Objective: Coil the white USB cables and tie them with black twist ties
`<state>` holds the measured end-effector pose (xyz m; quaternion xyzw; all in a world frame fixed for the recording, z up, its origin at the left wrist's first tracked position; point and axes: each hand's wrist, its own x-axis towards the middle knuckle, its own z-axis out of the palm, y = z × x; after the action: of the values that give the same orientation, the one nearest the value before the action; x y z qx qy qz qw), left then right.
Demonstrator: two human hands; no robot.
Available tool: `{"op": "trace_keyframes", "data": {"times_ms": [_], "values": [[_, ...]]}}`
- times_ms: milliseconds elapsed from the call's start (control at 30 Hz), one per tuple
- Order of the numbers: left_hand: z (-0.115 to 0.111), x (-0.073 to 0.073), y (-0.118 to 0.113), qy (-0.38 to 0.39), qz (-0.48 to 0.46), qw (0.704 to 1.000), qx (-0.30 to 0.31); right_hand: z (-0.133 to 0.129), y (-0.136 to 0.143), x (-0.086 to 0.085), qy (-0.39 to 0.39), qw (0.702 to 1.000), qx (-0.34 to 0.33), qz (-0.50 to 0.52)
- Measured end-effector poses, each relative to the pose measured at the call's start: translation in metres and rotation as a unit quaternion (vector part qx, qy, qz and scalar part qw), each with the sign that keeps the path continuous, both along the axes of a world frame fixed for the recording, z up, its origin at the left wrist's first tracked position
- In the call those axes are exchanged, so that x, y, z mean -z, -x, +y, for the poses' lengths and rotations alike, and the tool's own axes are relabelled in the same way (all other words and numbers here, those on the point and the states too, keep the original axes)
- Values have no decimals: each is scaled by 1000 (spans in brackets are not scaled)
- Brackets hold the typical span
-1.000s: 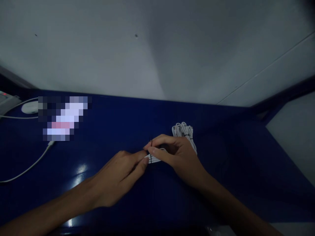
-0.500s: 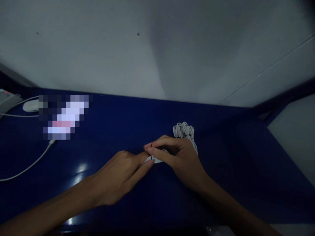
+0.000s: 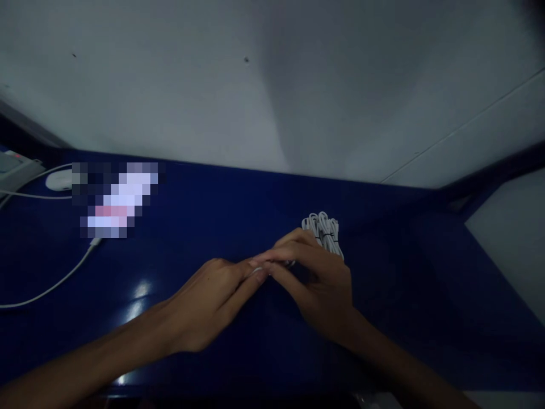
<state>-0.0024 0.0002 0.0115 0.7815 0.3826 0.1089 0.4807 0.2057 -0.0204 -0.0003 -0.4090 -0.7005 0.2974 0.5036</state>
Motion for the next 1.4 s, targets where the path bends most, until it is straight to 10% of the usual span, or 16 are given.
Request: {"op": "trace_keyframes", "data": {"times_ms": [467,933,1400], "values": [[1,-1,-3,-11,-15,1000,-8,-2,-3,-6,162,984,7,78],[-6,14,-2,-128,-139,967,-170,4,-1,-4,273,948,-9,161],[-10,12,-3,-174,-184,960,-117,4,-1,-9,330,922,20,203]]}}
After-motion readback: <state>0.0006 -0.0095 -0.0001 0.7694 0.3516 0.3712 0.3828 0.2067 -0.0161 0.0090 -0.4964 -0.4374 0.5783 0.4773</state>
